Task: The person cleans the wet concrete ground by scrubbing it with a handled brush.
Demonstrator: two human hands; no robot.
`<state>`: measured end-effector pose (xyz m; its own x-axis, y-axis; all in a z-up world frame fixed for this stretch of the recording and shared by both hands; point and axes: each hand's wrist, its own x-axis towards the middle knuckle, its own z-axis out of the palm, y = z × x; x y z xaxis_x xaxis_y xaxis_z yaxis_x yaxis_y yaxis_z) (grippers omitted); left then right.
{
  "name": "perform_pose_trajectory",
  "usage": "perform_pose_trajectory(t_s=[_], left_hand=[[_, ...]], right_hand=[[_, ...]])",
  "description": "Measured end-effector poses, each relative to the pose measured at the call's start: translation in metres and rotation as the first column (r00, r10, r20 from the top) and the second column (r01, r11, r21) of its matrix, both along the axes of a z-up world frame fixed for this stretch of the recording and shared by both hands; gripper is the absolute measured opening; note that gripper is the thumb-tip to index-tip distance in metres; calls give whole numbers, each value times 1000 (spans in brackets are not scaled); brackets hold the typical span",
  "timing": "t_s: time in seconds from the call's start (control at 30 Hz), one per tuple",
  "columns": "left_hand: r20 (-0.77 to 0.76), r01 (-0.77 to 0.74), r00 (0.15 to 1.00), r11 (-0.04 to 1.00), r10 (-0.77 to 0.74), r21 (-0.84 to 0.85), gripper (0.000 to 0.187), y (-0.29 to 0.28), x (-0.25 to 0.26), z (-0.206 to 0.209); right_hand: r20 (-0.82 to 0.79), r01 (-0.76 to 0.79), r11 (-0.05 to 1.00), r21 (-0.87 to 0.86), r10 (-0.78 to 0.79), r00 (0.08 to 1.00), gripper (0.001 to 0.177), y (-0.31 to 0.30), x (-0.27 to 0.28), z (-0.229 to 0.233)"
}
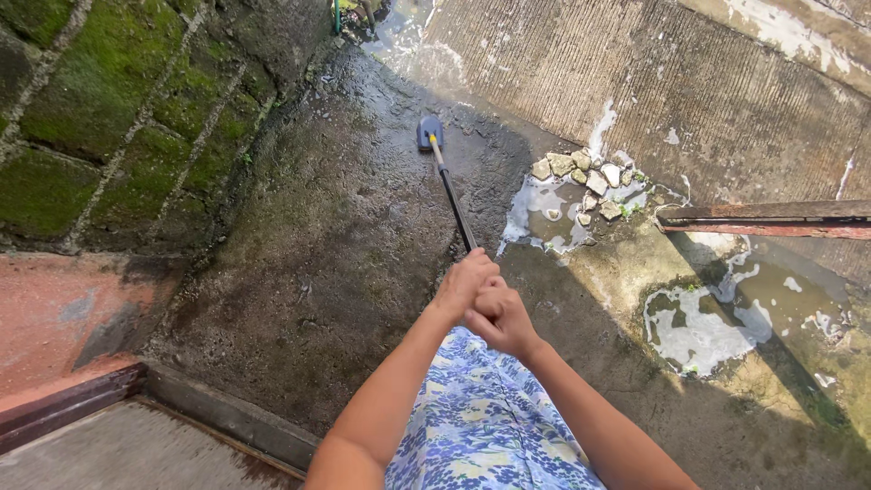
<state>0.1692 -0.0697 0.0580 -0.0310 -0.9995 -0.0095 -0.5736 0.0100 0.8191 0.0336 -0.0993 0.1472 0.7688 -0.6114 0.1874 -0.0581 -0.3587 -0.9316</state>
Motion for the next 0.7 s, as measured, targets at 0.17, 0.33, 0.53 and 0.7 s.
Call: perform_pose_trajectory(t_s=[0.17,0.33,0.53,0.7], left_hand=[[-51,-21,999,989,14,-144,10,-55,36,-48],[-228,-41,973,997,24,-69,5,-37,32,12],[-413,-118,906,992,94,-33,30,-31,13,7],[-238,-233,954,947,180,-220,9,-72,9,-13]], right_hand=[[-130,102,986,-131,-119,984,28,-34,48,-51],[-149,97,989,-111,-113,982,28,-29,26,-24],[-15,44,992,-116,-46,999,26,-39,15,-33],[-206,-86,974,-210,42,978,22,-82,35,-24]])
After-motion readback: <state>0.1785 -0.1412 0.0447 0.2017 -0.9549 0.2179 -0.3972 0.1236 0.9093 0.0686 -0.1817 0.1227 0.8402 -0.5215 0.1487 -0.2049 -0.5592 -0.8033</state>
